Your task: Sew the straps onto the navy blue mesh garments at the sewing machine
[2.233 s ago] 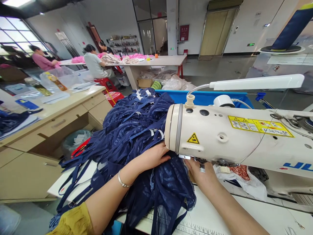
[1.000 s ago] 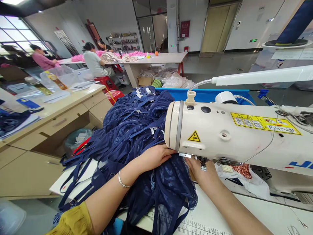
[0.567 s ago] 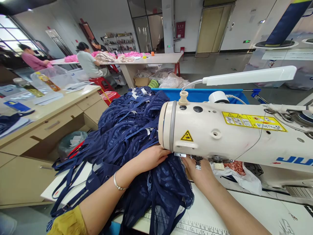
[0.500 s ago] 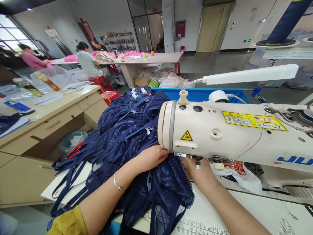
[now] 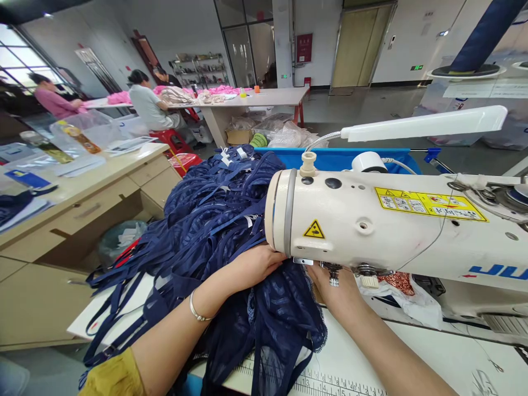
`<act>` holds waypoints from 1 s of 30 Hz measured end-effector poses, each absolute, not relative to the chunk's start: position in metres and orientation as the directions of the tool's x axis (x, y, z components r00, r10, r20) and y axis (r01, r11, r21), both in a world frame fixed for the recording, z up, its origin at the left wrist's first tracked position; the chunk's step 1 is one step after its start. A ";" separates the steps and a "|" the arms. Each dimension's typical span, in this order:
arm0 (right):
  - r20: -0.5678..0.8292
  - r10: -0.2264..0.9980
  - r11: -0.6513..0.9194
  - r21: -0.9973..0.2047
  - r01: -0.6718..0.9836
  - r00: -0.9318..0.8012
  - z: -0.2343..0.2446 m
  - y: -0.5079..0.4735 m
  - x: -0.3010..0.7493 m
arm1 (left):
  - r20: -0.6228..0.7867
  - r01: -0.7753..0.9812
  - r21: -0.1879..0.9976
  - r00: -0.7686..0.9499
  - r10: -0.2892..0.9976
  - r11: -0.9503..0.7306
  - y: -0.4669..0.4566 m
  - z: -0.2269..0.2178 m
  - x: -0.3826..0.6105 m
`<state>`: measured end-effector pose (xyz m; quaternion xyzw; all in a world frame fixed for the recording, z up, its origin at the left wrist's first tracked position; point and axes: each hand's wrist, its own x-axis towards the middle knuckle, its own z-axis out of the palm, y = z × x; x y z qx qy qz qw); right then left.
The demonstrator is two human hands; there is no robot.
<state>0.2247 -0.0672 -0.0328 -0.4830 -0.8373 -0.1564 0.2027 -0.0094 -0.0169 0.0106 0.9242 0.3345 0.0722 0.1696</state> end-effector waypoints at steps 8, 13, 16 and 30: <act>0.558 0.674 0.497 0.143 0.856 -0.484 -0.048 -0.063 0.226 | 0.028 0.597 0.341 0.766 0.642 -0.726 -0.018 0.012 -0.009; 0.551 0.688 0.486 0.133 0.864 -0.472 -0.045 -0.063 0.227 | 0.027 0.593 0.346 0.768 0.640 -0.727 -0.018 0.013 -0.010; 0.551 0.674 0.490 0.163 0.856 -0.491 -0.045 -0.064 0.227 | 0.034 0.588 0.344 0.771 0.636 -0.732 -0.017 0.012 -0.009; 0.558 0.684 0.512 0.093 0.854 -0.471 -0.056 -0.061 0.228 | 0.011 0.602 0.332 0.768 0.641 -0.726 -0.018 0.012 -0.010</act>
